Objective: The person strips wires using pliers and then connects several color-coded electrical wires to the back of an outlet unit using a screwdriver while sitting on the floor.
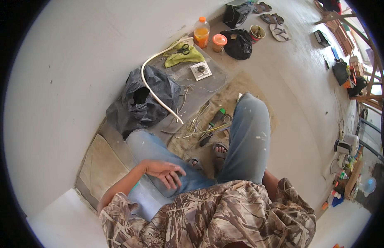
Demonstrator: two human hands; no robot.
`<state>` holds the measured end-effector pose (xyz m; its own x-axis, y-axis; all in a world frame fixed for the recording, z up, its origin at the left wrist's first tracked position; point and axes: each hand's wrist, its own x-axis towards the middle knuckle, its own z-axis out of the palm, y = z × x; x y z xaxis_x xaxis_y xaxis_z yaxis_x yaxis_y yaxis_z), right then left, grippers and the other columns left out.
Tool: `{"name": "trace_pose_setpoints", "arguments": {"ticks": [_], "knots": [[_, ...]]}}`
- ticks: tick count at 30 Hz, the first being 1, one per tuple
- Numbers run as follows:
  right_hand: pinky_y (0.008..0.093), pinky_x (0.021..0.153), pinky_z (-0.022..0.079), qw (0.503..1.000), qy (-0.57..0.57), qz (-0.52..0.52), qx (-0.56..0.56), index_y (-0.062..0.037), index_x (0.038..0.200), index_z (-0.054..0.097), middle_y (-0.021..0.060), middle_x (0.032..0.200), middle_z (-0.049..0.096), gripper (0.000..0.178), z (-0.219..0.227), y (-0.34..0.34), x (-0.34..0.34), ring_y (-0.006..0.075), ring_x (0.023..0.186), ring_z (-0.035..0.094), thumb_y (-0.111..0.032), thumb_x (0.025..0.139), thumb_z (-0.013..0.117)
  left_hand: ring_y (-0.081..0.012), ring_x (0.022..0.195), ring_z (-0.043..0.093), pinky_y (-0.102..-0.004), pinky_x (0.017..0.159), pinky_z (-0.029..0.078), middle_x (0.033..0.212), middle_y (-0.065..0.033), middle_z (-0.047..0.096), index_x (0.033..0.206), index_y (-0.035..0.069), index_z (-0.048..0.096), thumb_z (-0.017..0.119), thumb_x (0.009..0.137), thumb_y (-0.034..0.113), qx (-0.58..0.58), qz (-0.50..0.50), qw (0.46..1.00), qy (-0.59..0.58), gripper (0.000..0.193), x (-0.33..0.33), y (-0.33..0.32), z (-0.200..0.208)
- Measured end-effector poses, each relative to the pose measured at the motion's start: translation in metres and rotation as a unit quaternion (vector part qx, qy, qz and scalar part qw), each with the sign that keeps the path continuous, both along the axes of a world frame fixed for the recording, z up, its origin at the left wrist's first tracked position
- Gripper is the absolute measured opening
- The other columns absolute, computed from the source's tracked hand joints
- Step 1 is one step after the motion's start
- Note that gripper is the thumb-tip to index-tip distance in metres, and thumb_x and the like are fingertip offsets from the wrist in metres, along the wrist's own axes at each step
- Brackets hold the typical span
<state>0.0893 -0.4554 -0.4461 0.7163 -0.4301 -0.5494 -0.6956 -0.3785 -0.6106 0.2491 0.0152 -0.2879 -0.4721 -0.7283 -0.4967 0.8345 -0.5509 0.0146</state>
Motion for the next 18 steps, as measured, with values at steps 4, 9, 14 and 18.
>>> {"name": "trace_pose_setpoints", "arguments": {"ticks": [4, 9, 14, 18], "knots": [[0.0458, 0.088, 0.05, 0.985, -0.007, -0.009, -0.17, -0.0033, 0.127, 0.053, 0.0211, 0.106, 0.061, 0.048, -0.035, -0.017, 0.053, 0.0355, 0.1, 0.062, -0.028, 0.088, 0.065, -0.0347, 0.106, 0.066, -0.0437, 0.088, 0.058, 0.126, -0.0253, 0.058, 0.145, 0.004, 0.034, 0.042, 0.104, 0.044, 0.03, 0.077, 0.993, -0.089, 0.058, -0.003, 0.004, 0.011], [0.0469, 0.089, 0.049, 0.964, 0.012, 0.0, -0.266, -0.0039, 0.13, 0.051, 0.0227, 0.109, 0.06, 0.05, -0.051, -0.044, 0.148, 0.0377, 0.104, 0.06, -0.027, 0.087, 0.065, -0.0326, 0.101, 0.068, -0.0408, 0.083, 0.06, 0.123, -0.023, 0.061, 0.145, 0.005, 0.034, 0.046, 0.102, 0.046, 0.117, 0.131, 0.957, -0.23, 0.061, -0.028, 0.013, 0.031], [0.0519, 0.094, 0.045, 0.972, 0.02, 0.012, -0.235, -0.0055, 0.135, 0.044, 0.0281, 0.124, 0.05, 0.059, -0.072, -0.064, 0.182, 0.0465, 0.116, 0.051, -0.023, 0.084, 0.066, -0.0242, 0.076, 0.071, -0.0339, 0.064, 0.058, 0.102, -0.0176, 0.069, 0.136, 0.004, 0.046, 0.048, 0.102, 0.04, 0.261, 0.105, 0.887, -0.367, 0.049, -0.046, 0.008, 0.036], [0.0522, 0.091, 0.049, 0.963, -0.023, -0.02, -0.269, -0.008, 0.128, 0.051, 0.0266, 0.119, 0.054, 0.052, -0.091, -0.076, 0.172, 0.0451, 0.109, 0.057, -0.029, 0.084, 0.067, -0.0163, 0.058, 0.066, -0.0281, 0.053, 0.051, 0.085, -0.0117, 0.07, 0.12, 0.002, 0.057, 0.051, 0.102, 0.031, 0.341, 0.125, 0.779, -0.512, 0.034, -0.074, -0.007, 0.04]]}}
